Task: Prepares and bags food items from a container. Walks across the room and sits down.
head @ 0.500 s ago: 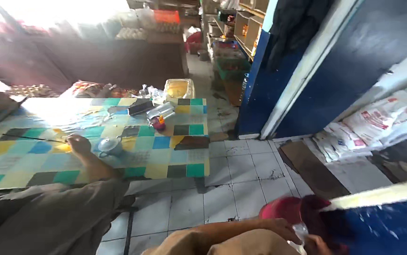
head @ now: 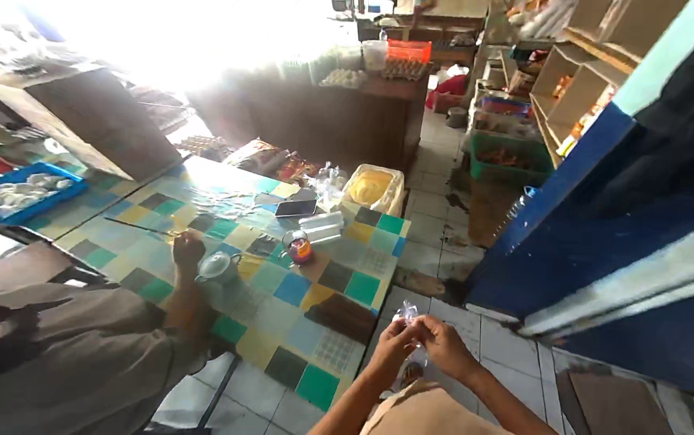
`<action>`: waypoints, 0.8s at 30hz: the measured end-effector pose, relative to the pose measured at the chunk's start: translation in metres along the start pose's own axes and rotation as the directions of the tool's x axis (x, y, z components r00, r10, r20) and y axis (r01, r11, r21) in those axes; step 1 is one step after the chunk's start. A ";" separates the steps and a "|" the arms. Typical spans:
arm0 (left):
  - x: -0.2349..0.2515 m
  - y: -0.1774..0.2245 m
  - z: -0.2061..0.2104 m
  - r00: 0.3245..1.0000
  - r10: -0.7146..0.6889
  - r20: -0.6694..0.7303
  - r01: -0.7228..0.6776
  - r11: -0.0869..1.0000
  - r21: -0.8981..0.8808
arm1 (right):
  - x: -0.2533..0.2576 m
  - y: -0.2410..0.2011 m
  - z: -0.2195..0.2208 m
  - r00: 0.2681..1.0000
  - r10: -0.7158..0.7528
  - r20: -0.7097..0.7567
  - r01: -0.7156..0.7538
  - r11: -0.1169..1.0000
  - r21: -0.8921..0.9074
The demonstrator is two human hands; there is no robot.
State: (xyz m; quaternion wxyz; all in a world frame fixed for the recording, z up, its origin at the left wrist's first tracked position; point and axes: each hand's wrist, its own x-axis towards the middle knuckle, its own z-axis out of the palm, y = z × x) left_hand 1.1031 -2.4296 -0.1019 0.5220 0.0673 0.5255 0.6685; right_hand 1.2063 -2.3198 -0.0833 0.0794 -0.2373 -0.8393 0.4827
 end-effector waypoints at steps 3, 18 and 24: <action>0.052 0.020 0.000 0.998 -0.058 0.014 0.058 0.996 -0.060 | 0.054 0.015 -0.041 0.978 0.032 0.205 -0.056 0.992 0.109; 0.240 0.115 0.023 0.835 0.363 -0.414 -0.087 0.830 0.551 | 0.338 0.074 -0.139 0.913 0.003 0.408 -0.021 0.999 0.038; 0.298 0.164 0.047 0.598 0.347 -0.722 0.234 0.787 0.571 | 0.451 0.068 -0.137 0.702 -0.162 0.694 0.130 0.987 0.099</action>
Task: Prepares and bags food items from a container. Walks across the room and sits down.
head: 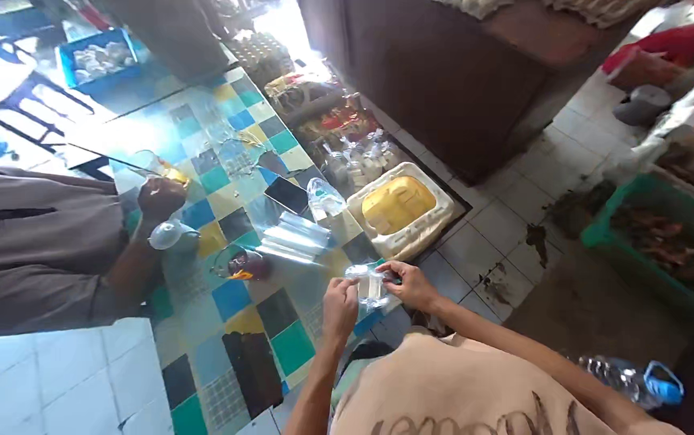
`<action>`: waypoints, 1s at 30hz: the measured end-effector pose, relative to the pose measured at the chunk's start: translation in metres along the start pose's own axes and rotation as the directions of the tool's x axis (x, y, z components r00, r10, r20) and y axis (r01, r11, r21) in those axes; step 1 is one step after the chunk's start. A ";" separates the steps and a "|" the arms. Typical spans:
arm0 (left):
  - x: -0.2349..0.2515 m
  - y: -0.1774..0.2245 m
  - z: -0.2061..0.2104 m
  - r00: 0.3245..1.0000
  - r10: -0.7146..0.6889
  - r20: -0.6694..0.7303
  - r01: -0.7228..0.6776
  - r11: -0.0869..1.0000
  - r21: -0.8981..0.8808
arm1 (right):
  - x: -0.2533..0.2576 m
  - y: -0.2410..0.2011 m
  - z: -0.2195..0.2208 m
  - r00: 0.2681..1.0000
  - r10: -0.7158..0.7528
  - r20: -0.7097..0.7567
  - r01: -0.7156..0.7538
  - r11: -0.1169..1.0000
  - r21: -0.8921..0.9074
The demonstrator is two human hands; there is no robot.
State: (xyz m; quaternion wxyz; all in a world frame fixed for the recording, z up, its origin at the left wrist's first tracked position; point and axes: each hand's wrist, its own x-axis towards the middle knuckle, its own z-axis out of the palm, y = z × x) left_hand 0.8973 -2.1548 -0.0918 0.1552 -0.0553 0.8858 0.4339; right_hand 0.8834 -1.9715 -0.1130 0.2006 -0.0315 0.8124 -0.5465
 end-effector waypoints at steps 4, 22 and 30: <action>0.020 0.005 0.025 0.955 -0.049 -0.292 0.074 0.994 0.076 | 0.043 0.003 -0.013 0.990 -0.089 0.110 0.088 0.996 0.018; 0.043 -0.024 0.017 0.925 -0.101 -0.368 0.171 0.972 0.163 | 0.083 0.047 -0.061 0.903 -0.364 0.228 0.365 0.930 0.041; 0.030 -0.012 0.018 0.925 -0.184 -0.332 0.228 0.968 0.099 | 0.179 0.103 -0.194 0.978 0.208 -0.007 -0.205 0.958 -0.201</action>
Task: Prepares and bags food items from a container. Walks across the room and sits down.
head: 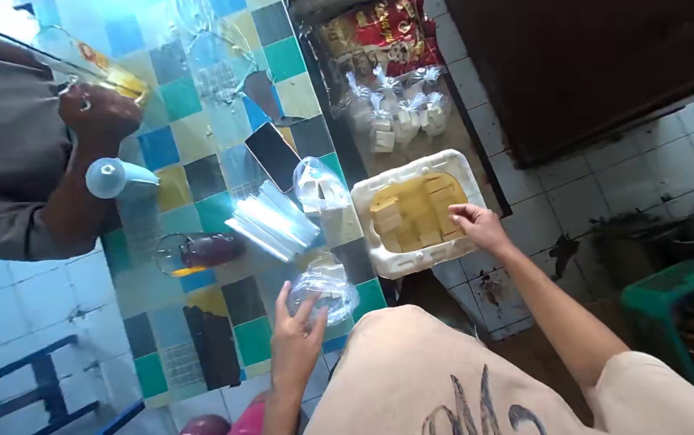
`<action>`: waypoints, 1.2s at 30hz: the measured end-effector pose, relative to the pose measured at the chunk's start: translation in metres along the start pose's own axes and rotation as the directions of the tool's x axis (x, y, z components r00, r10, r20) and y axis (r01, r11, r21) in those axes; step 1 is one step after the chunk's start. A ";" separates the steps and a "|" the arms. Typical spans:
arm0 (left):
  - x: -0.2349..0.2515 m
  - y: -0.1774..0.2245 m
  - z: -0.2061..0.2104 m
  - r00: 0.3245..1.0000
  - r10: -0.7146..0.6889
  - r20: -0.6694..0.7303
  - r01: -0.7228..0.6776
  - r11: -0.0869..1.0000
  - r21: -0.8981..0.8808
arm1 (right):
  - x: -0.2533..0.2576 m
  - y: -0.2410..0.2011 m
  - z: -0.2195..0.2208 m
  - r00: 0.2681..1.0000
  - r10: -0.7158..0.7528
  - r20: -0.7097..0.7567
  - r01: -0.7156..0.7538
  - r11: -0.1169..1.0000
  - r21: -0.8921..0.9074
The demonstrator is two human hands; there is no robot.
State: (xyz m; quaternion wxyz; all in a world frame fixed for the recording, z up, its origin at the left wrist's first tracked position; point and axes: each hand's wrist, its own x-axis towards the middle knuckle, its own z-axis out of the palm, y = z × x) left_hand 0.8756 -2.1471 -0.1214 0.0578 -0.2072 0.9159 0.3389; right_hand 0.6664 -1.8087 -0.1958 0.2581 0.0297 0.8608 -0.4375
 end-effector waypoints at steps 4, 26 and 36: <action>-0.011 0.010 -0.004 0.997 -0.069 -0.019 0.069 0.997 -0.030 | 0.077 0.002 -0.001 0.978 0.025 0.209 0.032 0.964 -0.264; -0.024 0.031 0.003 0.939 -0.315 -0.138 0.291 0.941 -0.174 | 0.200 0.039 0.088 0.763 0.243 0.599 0.335 0.643 -0.689; -0.024 0.028 -0.012 0.939 -0.330 -0.095 0.315 0.938 -0.143 | 0.215 0.033 0.074 0.608 0.439 0.662 -0.015 0.840 -0.543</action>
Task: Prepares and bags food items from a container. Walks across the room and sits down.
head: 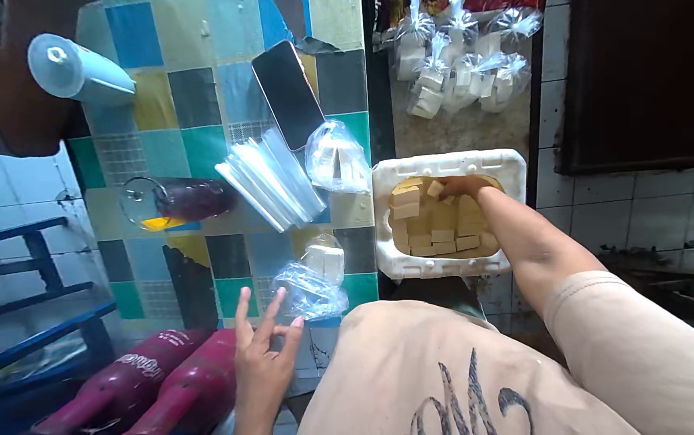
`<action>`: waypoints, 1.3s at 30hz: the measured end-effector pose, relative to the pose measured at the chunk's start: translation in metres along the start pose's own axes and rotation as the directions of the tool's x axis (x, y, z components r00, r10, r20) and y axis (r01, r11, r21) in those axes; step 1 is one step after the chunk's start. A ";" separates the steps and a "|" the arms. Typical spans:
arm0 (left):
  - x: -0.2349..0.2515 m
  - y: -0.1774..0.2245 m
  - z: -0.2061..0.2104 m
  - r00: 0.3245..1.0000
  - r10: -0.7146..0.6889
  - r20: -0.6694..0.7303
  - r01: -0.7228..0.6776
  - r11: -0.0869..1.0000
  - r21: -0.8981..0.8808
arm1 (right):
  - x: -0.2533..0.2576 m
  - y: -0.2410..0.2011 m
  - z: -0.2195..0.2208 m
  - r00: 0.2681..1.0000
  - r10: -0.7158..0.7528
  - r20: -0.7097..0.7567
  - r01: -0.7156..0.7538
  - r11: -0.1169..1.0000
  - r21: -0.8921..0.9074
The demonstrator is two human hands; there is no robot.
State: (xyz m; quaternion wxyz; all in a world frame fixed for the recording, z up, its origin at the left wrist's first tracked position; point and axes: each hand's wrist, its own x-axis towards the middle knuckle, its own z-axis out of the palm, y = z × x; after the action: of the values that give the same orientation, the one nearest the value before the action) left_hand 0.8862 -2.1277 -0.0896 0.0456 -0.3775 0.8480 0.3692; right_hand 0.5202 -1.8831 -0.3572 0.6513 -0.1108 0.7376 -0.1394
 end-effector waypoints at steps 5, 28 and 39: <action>0.008 0.003 -0.021 0.991 0.053 0.121 -0.066 0.993 0.103 | -0.018 -0.005 0.004 0.988 0.131 -0.084 -0.092 0.928 0.361; -0.007 -0.010 -0.011 0.994 0.090 0.067 -0.097 0.990 0.099 | -0.036 -0.012 0.043 0.913 0.240 -0.331 -0.270 0.962 -0.046; -0.008 -0.012 -0.006 0.996 0.064 0.064 -0.068 0.996 0.062 | -0.037 -0.022 0.049 0.879 0.352 -0.322 -0.286 0.929 0.235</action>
State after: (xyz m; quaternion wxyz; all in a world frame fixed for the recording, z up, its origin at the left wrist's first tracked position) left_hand 0.9010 -2.1321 -0.0894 0.0716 -0.3362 0.8696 0.3545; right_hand 0.5734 -1.8944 -0.3208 0.5270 0.0996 0.8363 -0.1138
